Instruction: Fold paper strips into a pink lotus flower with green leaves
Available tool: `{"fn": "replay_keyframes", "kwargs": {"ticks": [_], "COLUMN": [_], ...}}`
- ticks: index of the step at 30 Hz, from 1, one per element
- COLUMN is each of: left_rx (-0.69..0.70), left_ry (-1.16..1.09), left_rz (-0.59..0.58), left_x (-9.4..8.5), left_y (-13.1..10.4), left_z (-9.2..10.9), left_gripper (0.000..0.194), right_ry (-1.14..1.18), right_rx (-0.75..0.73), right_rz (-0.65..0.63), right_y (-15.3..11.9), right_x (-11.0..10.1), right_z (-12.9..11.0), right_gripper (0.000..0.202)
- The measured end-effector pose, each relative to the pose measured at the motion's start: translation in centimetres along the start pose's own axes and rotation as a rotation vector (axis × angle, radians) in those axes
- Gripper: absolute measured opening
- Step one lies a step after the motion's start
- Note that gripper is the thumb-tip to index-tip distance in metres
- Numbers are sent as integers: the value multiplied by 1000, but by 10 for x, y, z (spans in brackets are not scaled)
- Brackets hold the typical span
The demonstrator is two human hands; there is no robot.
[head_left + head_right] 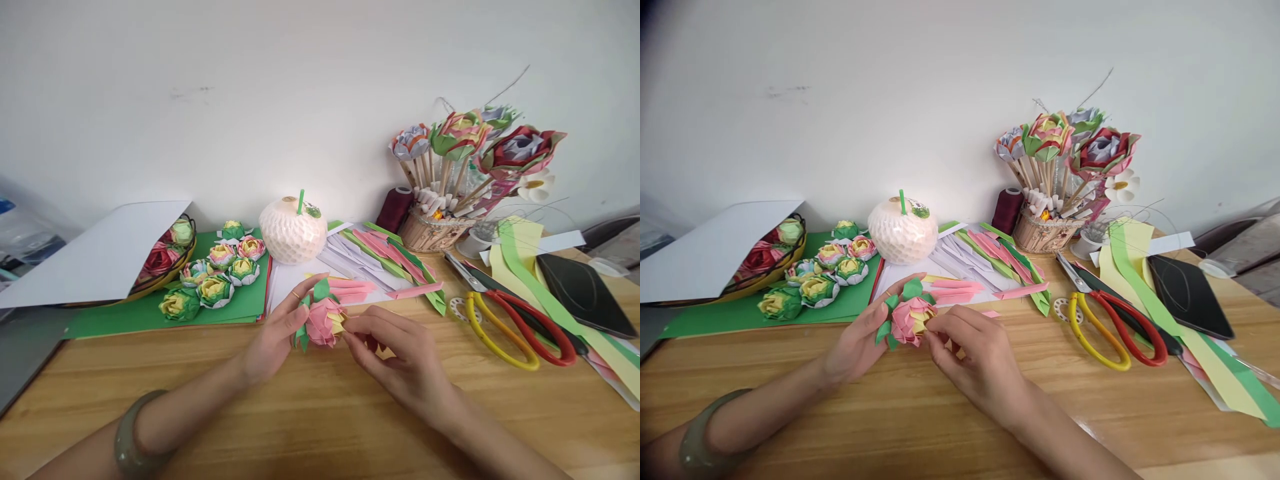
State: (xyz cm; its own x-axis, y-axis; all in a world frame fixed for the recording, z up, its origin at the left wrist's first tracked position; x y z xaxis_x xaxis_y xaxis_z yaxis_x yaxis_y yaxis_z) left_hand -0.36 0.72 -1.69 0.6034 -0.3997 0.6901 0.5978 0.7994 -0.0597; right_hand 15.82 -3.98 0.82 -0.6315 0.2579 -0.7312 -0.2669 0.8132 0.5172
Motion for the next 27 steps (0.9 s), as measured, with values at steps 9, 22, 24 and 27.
{"fn": "replay_keyframes", "kwargs": {"ticks": [9,22,24,27], "left_rx": [42,149,143,140], "left_ry": [181,443,439,408], "left_rz": [10,-41,-40,-44], "left_x": [6,7,8,7], "left_y": [-2,-7,-7,-6], "left_z": [-4,-2,-2,-3], "left_gripper": [30,33,32,30], "right_ry": [26,87,67,-43], "right_rx": [159,194,180,140], "right_rz": [-26,-93,-83,-28], "right_y": [0,0,0,-1], "right_x": [3,0,0,5], "right_z": [-2,-6,-6,-5], "right_gripper": [15,16,19,20]}}
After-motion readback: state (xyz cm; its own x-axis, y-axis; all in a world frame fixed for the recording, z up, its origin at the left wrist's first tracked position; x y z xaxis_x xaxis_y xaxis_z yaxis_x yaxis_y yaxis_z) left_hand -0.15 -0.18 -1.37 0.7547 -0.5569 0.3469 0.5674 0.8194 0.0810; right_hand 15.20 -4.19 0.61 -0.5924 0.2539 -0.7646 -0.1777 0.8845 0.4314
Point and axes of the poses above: each hand's wrist, its own y-axis towards the middle knuckle, its own x-axis out of the palm, z = x × y, the point moved 1 cm from there along y, towards the middle knuckle, and after that the axes turned 13 degrees about -y, right-handed, at the moved point
